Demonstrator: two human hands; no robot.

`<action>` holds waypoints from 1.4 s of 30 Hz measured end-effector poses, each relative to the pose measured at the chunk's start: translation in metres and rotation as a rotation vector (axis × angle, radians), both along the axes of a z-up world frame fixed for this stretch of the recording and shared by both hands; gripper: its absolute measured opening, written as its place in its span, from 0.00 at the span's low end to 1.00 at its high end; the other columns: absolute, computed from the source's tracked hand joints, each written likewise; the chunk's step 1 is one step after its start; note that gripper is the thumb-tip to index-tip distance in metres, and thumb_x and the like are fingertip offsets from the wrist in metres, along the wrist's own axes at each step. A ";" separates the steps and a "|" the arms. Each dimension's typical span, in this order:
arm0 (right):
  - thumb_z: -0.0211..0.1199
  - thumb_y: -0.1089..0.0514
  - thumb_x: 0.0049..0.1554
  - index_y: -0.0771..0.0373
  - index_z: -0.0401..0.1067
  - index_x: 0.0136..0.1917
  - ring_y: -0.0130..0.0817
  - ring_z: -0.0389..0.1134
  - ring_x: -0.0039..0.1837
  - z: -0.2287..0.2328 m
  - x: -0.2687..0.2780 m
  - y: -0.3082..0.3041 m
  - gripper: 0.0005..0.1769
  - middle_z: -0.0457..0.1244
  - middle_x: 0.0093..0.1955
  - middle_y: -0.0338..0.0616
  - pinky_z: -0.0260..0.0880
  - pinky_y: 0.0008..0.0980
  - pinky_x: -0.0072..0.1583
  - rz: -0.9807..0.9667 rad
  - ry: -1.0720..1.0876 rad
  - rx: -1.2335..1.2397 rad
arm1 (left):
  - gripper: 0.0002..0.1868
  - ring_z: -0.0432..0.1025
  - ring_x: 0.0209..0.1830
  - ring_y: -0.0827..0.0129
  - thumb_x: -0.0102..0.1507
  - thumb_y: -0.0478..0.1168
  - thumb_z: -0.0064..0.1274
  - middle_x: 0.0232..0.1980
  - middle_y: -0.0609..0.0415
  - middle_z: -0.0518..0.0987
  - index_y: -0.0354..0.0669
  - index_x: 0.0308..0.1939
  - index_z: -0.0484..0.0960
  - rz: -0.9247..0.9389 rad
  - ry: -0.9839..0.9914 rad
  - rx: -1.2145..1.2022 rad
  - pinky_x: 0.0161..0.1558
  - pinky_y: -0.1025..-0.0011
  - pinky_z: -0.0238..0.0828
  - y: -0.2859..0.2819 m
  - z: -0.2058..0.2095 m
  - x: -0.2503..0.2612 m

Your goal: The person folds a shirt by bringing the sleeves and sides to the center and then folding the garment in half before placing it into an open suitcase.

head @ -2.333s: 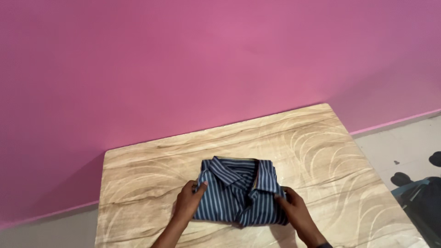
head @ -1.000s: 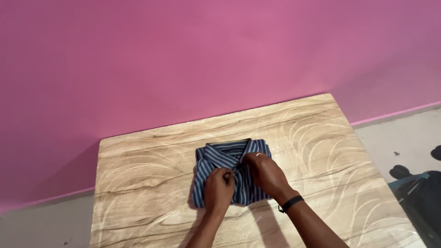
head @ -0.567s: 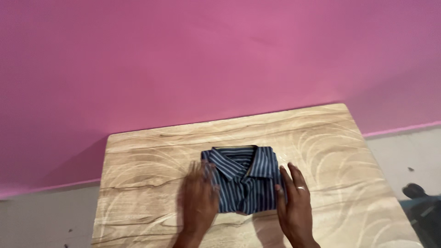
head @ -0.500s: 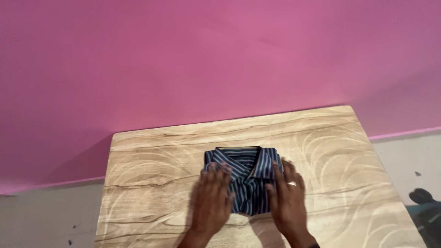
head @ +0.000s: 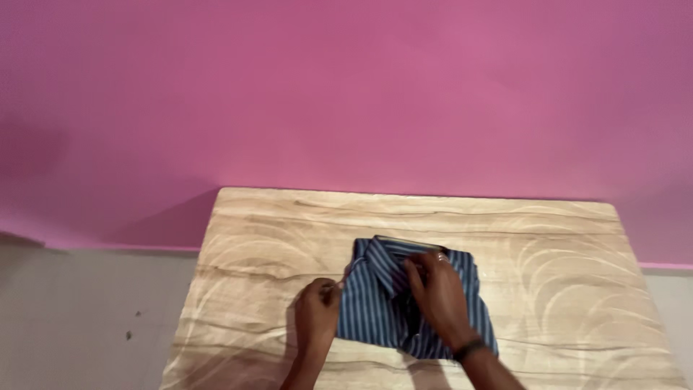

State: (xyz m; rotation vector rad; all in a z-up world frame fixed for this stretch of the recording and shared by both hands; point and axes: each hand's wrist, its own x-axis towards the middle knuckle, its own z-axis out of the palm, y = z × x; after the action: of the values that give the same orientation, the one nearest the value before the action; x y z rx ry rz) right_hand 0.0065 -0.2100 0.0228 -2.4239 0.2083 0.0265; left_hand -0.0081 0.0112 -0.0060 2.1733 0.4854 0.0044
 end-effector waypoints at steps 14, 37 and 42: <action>0.63 0.52 0.60 0.66 0.75 0.53 0.45 0.71 0.49 -0.019 0.059 0.025 0.15 0.68 0.48 0.52 0.73 0.40 0.53 0.224 -0.013 -0.002 | 0.11 0.74 0.48 0.47 0.58 0.39 0.61 0.44 0.44 0.81 0.38 0.43 0.84 -0.099 -0.349 0.229 0.49 0.55 0.70 -0.009 -0.025 0.007; 0.62 0.49 0.55 0.70 0.57 0.76 0.65 0.49 0.79 -0.055 -0.101 -0.051 0.41 0.53 0.78 0.64 0.43 0.69 0.71 0.014 -0.179 -0.279 | 0.14 0.68 0.55 0.52 0.65 0.45 0.57 0.51 0.42 0.75 0.39 0.48 0.81 -1.051 -0.518 0.426 0.56 0.51 0.64 -0.165 -0.034 0.071; 0.58 0.44 0.58 0.70 0.62 0.73 0.55 0.67 0.67 -0.054 -0.105 -0.073 0.37 0.63 0.68 0.62 0.67 0.45 0.66 -0.472 -0.053 0.257 | 0.17 0.70 0.64 0.51 0.62 0.43 0.58 0.56 0.45 0.79 0.41 0.53 0.81 -0.692 -0.606 0.369 0.66 0.51 0.62 -0.124 -0.001 0.071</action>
State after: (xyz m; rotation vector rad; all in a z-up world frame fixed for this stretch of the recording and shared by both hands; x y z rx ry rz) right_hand -0.0987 -0.2829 -0.0315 -2.0649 0.7022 -0.2108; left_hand 0.0632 -0.1126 -0.0075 2.4342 -0.6591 0.3840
